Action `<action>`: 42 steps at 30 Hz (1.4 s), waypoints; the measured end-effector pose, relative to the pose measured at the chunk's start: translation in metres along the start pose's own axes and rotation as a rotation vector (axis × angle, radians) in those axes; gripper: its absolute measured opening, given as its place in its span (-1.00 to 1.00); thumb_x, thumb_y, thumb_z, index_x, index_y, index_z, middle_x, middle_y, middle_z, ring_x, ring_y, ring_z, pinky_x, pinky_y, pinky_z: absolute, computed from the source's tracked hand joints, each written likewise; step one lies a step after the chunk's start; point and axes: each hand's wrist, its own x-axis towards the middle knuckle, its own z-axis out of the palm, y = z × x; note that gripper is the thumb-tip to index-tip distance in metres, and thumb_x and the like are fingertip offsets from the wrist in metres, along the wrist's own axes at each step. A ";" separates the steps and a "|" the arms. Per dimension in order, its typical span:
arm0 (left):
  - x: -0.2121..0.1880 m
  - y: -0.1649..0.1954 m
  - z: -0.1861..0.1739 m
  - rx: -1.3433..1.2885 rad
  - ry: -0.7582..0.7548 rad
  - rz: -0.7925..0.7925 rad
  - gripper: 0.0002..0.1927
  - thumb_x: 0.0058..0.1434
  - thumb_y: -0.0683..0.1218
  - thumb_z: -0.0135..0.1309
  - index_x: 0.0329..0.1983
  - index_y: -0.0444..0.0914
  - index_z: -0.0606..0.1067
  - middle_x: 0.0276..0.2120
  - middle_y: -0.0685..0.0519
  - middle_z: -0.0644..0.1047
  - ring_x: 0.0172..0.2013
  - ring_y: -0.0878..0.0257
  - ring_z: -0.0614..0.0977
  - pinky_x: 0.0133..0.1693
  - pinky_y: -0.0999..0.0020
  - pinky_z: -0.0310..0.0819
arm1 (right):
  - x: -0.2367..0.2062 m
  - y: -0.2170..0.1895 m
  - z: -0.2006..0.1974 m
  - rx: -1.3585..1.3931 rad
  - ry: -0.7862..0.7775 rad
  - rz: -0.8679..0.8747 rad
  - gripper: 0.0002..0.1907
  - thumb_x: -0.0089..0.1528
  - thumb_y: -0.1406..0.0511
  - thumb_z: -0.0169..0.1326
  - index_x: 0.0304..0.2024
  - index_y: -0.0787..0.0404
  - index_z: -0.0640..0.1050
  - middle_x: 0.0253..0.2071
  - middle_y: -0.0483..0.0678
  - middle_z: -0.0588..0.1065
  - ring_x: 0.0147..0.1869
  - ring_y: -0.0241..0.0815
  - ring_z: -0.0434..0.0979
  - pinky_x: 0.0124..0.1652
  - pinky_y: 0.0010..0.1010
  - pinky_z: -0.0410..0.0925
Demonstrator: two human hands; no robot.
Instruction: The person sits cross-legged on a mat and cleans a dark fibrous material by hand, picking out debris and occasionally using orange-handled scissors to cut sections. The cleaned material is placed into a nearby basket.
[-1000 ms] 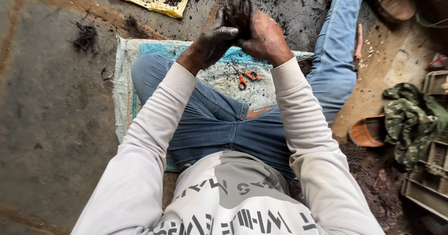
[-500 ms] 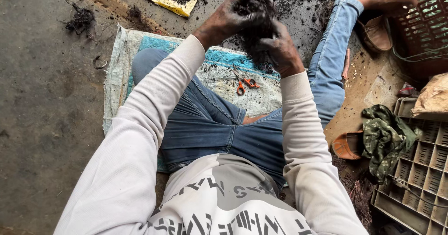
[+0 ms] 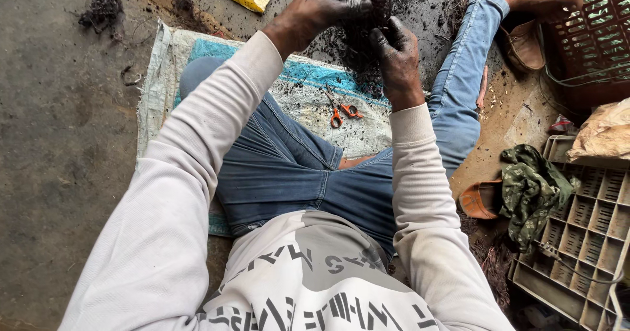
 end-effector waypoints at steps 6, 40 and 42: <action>0.008 -0.014 0.007 0.114 0.118 -0.051 -0.41 0.25 0.24 0.32 0.08 -0.28 0.53 -0.09 -0.06 0.66 -0.12 0.24 0.74 -0.06 0.38 0.73 | 0.004 0.032 0.005 -0.018 0.147 -0.025 -0.66 0.44 0.16 0.03 0.10 0.28 0.51 -0.03 0.03 0.59 -0.08 -0.19 0.67 -0.16 -0.37 0.58; -0.027 -0.097 0.014 -0.415 0.543 -0.452 -0.64 0.30 0.05 0.19 0.08 -0.13 0.43 -0.01 0.04 0.55 0.02 0.14 0.52 -0.01 0.10 0.41 | -0.022 0.083 -0.011 -0.077 0.153 0.185 -0.68 0.37 0.39 0.14 0.19 0.23 0.49 -0.02 0.02 0.58 -0.11 -0.20 0.59 -0.16 -0.30 0.52; -0.028 -0.101 -0.014 -0.458 0.649 -0.463 -0.59 0.22 0.06 0.17 0.11 -0.07 0.43 -0.01 0.04 0.57 -0.02 0.14 0.53 -0.10 0.17 0.48 | -0.020 0.081 -0.024 0.068 0.239 0.192 -0.74 0.40 0.33 0.12 0.13 0.27 0.53 -0.09 0.04 0.60 -0.16 -0.17 0.60 -0.20 -0.29 0.50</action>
